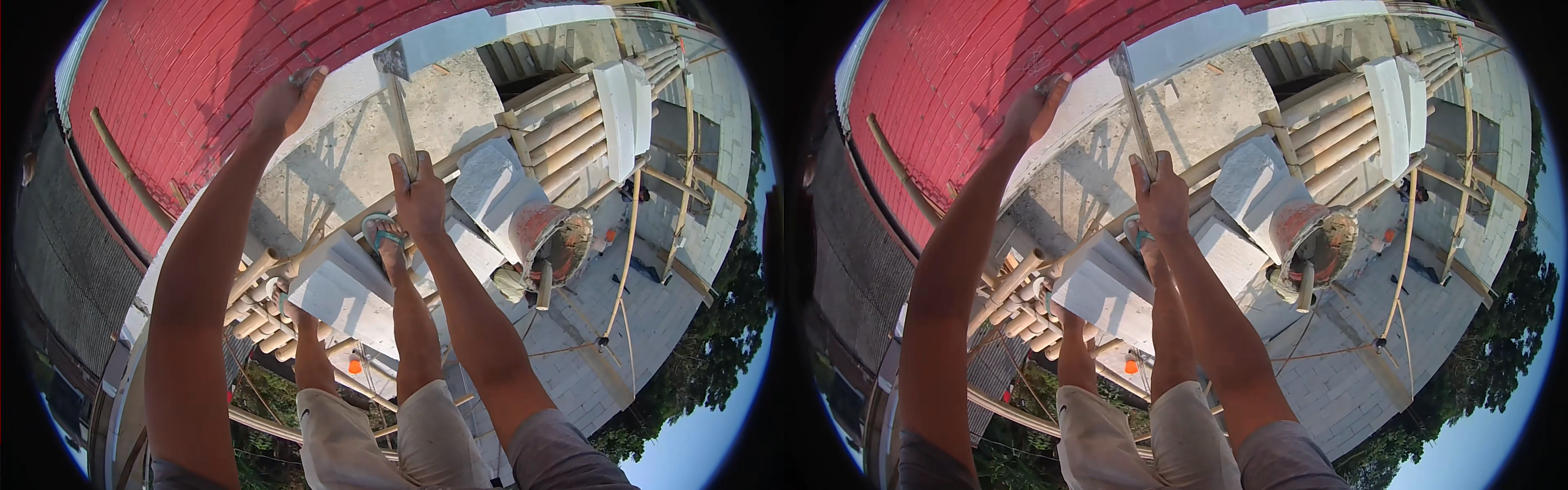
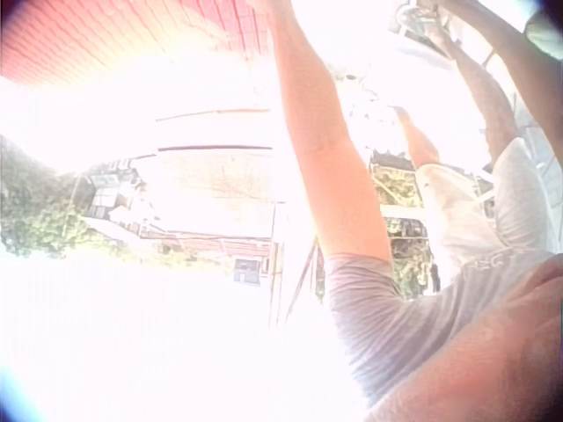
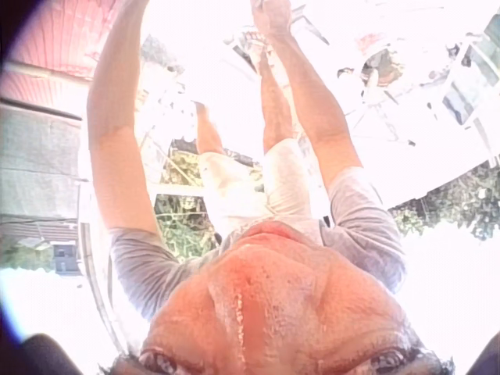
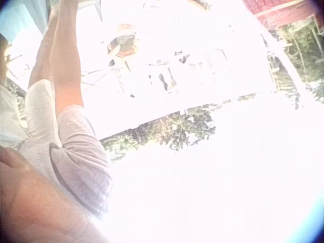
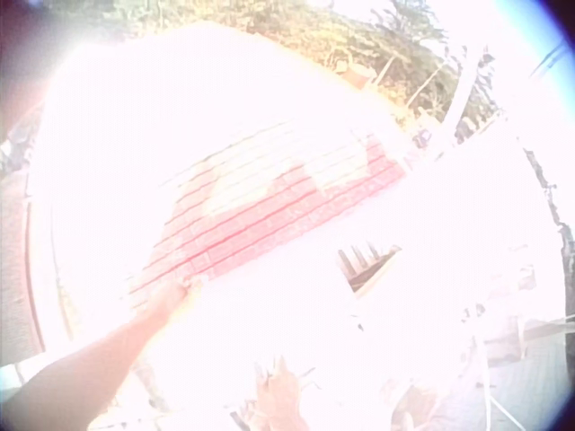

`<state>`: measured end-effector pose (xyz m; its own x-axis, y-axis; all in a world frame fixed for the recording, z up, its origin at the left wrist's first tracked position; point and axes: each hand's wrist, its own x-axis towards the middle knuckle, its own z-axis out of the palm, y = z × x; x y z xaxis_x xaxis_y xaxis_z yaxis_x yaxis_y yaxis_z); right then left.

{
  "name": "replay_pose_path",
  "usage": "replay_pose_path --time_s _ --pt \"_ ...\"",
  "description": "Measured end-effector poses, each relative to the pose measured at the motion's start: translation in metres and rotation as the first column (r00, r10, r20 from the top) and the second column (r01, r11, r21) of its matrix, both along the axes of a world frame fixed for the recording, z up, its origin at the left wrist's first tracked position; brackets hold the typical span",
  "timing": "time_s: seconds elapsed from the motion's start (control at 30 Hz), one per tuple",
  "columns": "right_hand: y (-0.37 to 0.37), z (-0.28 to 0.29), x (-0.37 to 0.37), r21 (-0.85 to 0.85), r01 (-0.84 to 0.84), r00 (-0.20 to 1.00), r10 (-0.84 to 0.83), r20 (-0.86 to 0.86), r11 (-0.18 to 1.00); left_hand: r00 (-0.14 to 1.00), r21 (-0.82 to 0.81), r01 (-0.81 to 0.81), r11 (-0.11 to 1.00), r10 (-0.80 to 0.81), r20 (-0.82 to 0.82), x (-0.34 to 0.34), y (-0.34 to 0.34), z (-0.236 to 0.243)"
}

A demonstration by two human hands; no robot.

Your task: The person applies mortar to the edge of a wall using a trowel, places decorative stone tiles along the top edge, and secures them by tapping them with the handle of a hammer.

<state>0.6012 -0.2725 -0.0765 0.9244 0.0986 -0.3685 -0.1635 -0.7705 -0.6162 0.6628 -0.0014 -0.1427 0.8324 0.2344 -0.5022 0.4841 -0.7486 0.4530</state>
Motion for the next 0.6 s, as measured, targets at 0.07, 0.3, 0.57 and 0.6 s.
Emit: replay_pose_path --time_s 0.07,0.3,0.57,0.6 --pt "-0.001 0.001 0.015 -0.01 -0.011 0.998 0.012 0.059 1.0 1.0 0.042 -0.013 0.999 0.013 0.021 0.02 -0.021 -0.006" --pt "-0.015 -0.009 0.074 0.013 0.049 0.976 -0.05 0.213 0.999 0.993 0.092 0.037 0.995 -0.047 0.105 0.02 -0.038 0.007" --pt "-0.04 -0.029 0.077 -0.09 0.069 0.996 -0.064 0.063 0.994 0.986 0.14 -0.004 0.99 -0.02 0.165 0.016 -0.043 0.007" --pt "-0.042 -0.031 0.077 -0.087 0.061 0.996 -0.055 0.072 0.994 0.981 0.151 -0.013 0.988 -0.016 0.191 0.017 -0.044 0.007"
